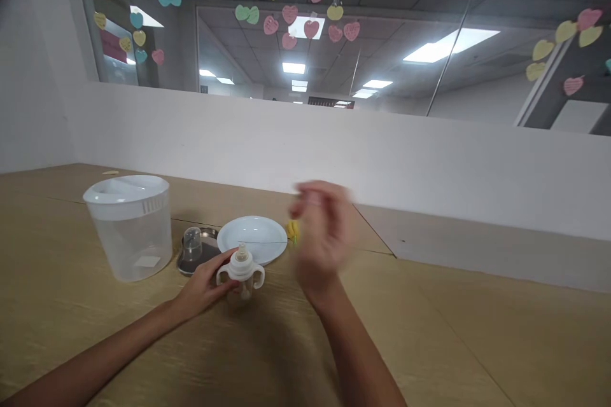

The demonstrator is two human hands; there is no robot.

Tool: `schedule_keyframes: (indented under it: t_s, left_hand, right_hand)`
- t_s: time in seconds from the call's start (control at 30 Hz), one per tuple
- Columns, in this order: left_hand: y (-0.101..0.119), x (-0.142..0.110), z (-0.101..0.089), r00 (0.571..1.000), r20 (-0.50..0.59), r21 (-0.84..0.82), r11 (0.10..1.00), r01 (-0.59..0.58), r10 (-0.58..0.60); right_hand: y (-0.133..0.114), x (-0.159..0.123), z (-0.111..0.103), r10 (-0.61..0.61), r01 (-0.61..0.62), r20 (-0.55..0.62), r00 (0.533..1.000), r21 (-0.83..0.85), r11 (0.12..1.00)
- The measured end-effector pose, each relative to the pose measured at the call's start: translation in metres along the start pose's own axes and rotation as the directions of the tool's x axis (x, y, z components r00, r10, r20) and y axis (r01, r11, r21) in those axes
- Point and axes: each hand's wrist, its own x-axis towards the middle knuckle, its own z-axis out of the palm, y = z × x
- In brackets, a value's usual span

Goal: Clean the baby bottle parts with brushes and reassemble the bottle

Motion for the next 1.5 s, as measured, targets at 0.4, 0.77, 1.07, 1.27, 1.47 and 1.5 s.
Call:
schedule_keyframes:
  t_s: [0.4,0.77,1.07,1.27,1.47,1.5]
  left_hand:
    - [0.000,0.000,0.003,0.991,0.022,-0.081,0.988,0.133,-0.131]
    - [0.002,0.000,0.001,0.993,0.031,-0.099,0.988,0.116,-0.114]
    - [0.003,-0.002,0.010,0.982,-0.089,-0.187,0.971,0.149,-0.168]
    - [0.006,-0.002,0.019,0.972,-0.140,-0.176,0.971,0.163,-0.189]
    - [0.006,-0.003,0.015,0.990,-0.105,-0.055,0.995,0.089,-0.095]
    - [0.005,-0.003,0.010,0.995,-0.077,-0.014,0.998,0.054,-0.055]
  right_hand:
    - [0.041,-0.004,0.057,0.200,-0.065,0.735,0.648,-0.209,0.976]
    - [0.045,-0.005,0.055,0.204,-0.062,0.768,0.607,-0.210,0.976]
    - [0.048,-0.015,0.068,0.310,-0.018,0.761,0.570,-0.366,0.931]
    - [0.033,-0.019,0.076,0.416,0.041,0.663,0.622,-0.558,0.829]
    - [0.027,-0.022,0.079,0.438,0.070,0.654,0.617,-0.600,0.797]
    - [0.027,-0.021,0.079,0.440,0.066,0.663,0.605,-0.593,0.802]
